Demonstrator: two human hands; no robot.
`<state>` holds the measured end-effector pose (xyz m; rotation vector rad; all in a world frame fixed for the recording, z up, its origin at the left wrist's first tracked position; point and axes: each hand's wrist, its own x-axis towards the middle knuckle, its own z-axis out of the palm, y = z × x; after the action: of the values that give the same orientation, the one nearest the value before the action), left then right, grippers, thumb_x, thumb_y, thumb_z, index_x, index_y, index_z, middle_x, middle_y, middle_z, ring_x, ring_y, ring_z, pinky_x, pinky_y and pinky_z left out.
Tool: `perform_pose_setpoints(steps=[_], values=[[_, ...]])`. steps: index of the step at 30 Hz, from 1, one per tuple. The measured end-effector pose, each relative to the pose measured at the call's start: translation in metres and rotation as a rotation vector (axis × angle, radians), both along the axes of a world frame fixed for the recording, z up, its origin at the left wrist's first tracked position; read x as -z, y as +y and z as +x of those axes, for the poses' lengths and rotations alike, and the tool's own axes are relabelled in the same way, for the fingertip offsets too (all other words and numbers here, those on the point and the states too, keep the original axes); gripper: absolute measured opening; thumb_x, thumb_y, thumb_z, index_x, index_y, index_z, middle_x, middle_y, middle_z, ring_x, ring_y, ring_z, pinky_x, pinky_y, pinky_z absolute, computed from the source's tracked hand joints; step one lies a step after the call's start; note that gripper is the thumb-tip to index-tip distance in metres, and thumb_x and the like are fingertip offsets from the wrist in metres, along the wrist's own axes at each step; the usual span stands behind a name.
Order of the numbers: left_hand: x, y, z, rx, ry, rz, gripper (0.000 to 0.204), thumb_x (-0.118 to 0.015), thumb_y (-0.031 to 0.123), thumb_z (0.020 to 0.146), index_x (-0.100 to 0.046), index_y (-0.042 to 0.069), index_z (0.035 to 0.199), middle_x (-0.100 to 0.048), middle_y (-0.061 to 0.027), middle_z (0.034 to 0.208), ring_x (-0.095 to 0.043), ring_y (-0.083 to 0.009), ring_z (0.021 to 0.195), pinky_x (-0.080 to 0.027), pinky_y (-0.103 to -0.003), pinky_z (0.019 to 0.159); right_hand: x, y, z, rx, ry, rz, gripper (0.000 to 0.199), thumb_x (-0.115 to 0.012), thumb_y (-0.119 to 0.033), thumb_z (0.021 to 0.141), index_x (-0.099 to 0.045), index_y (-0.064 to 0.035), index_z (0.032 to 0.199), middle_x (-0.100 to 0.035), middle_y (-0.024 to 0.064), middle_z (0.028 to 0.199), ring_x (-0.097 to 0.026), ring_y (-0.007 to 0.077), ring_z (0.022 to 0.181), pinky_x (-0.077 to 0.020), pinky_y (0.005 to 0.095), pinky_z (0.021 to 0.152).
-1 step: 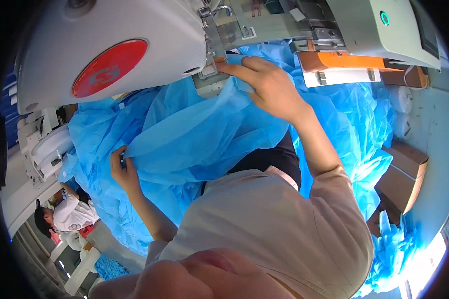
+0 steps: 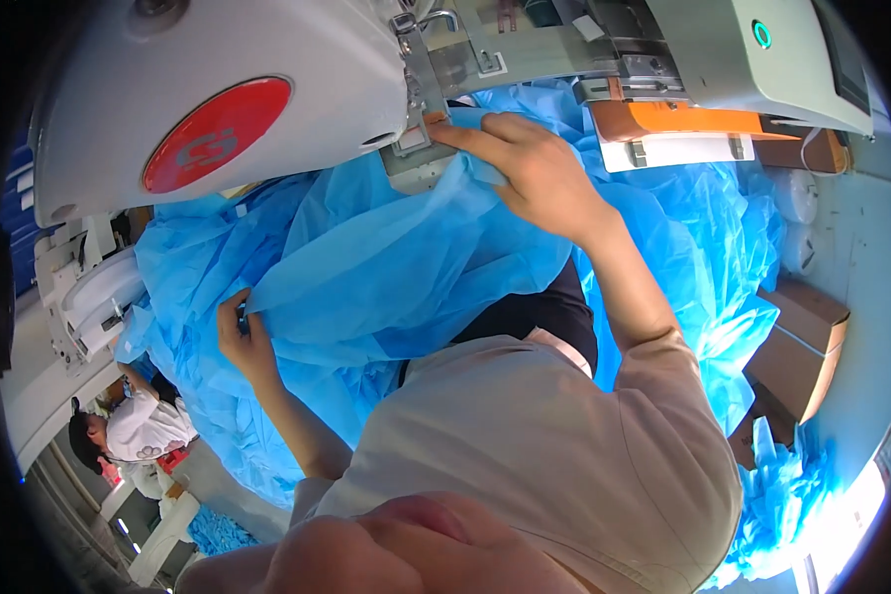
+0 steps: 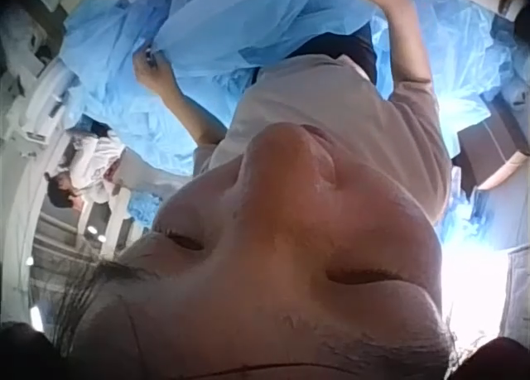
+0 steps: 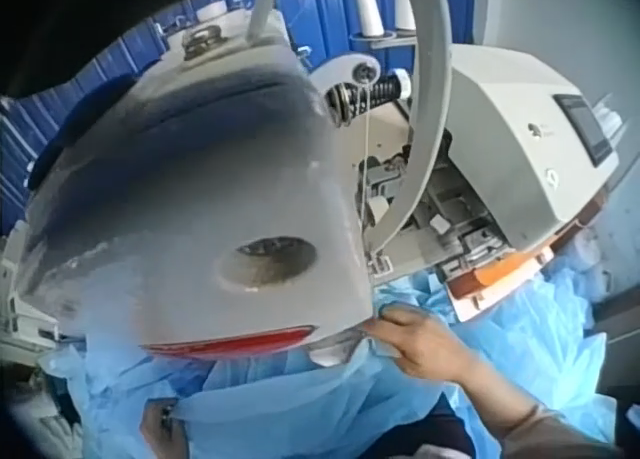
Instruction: Arranging and smoothing out large pieces of blue fabric at a factory workstation.
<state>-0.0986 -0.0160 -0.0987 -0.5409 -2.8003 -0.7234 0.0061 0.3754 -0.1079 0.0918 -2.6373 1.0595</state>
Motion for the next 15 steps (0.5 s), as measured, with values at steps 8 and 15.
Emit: perform_pose_setpoints(steps=[8, 15], values=[[-0.008, 0.069, -0.013, 0.276, 0.006, 0.133, 0.022, -0.057, -0.007, 0.075, -0.063, 0.004, 0.093, -0.062, -0.0094, 0.087, -0.061, -0.0259, 0.078, -0.048, -0.032, 0.066, -0.003, 0.065, 0.039, 1.002, 0.197, 0.376, 0.034, -0.057, 0.002, 0.076, -0.059, -0.0084, 0.108, -0.063, 0.0132, 0.102, -0.06, 0.0332, 0.093, -0.0465, 0.0369, 0.081], [0.009, 0.085, -0.036, 0.1, 0.037, -0.041, 0.024, -0.055, -0.007, 0.074, -0.058, 0.005, 0.095, -0.061, -0.0103, 0.095, -0.061, -0.0296, 0.084, -0.049, -0.036, 0.07, 0.026, 0.073, 0.02, 0.851, 0.257, 0.432, 0.031, -0.058, -0.002, 0.074, -0.059, -0.0083, 0.104, -0.06, 0.0124, 0.101, -0.055, 0.0338, 0.098, -0.044, 0.0405, 0.083]])
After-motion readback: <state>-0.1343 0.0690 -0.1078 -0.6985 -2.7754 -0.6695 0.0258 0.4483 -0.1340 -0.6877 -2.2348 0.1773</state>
